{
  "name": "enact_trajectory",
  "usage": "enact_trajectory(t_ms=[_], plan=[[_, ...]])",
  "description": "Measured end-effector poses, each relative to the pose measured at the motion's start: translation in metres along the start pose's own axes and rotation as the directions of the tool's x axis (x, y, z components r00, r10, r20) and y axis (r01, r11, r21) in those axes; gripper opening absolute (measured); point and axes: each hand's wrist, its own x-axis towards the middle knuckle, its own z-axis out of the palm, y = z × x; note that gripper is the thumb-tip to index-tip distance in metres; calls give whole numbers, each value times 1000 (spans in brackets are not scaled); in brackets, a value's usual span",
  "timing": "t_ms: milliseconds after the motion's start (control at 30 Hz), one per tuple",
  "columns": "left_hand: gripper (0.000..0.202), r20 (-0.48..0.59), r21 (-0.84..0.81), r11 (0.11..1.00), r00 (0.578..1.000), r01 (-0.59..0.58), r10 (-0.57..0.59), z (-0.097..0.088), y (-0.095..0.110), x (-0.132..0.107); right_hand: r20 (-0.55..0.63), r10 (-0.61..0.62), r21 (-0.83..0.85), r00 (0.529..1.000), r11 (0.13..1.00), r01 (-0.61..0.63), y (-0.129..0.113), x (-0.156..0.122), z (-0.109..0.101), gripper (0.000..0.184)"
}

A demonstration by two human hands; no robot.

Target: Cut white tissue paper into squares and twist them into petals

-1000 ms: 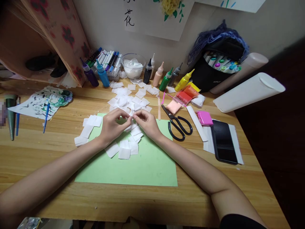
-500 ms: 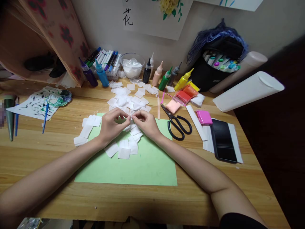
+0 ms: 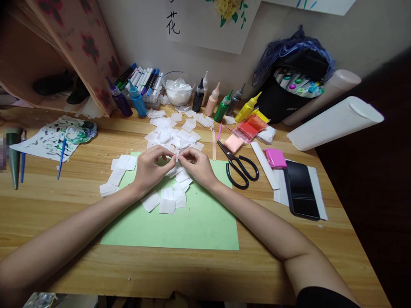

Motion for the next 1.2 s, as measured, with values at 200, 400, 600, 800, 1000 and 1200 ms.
enact_trajectory(t_ms=[200, 400, 600, 800, 1000, 1200], plan=[[8, 55, 6, 1000, 998, 28, -28, -1, 3, 0, 1, -20, -15, 1000, 1000, 20, 1, -1, 0, 16], [8, 26, 41, 997, 997, 70, -71, 0, 2, 0, -19, -28, -44, 999, 999, 27, 2, -2, 0, 12], [11, -87, 33, 985, 982, 171, -168, 0, -1, 3, -75, -43, -35, 996, 999, 40, 3, -1, -1, 11], [11, -111, -19, 969, 962, 248, -249, 1, -4, 4, -98, -29, -18, 995, 999, 27, 6, 0, -2, 11], [10, -59, -54, 979, 978, 196, -199, -1, -2, 4, -46, -1, -15, 999, 1000, 0, 6, -1, 1, 26], [9, 32, -106, 987, 992, 122, -119, -1, -1, 4, 9, -50, -204, 999, 978, 50, 1, -6, 3, 36]])
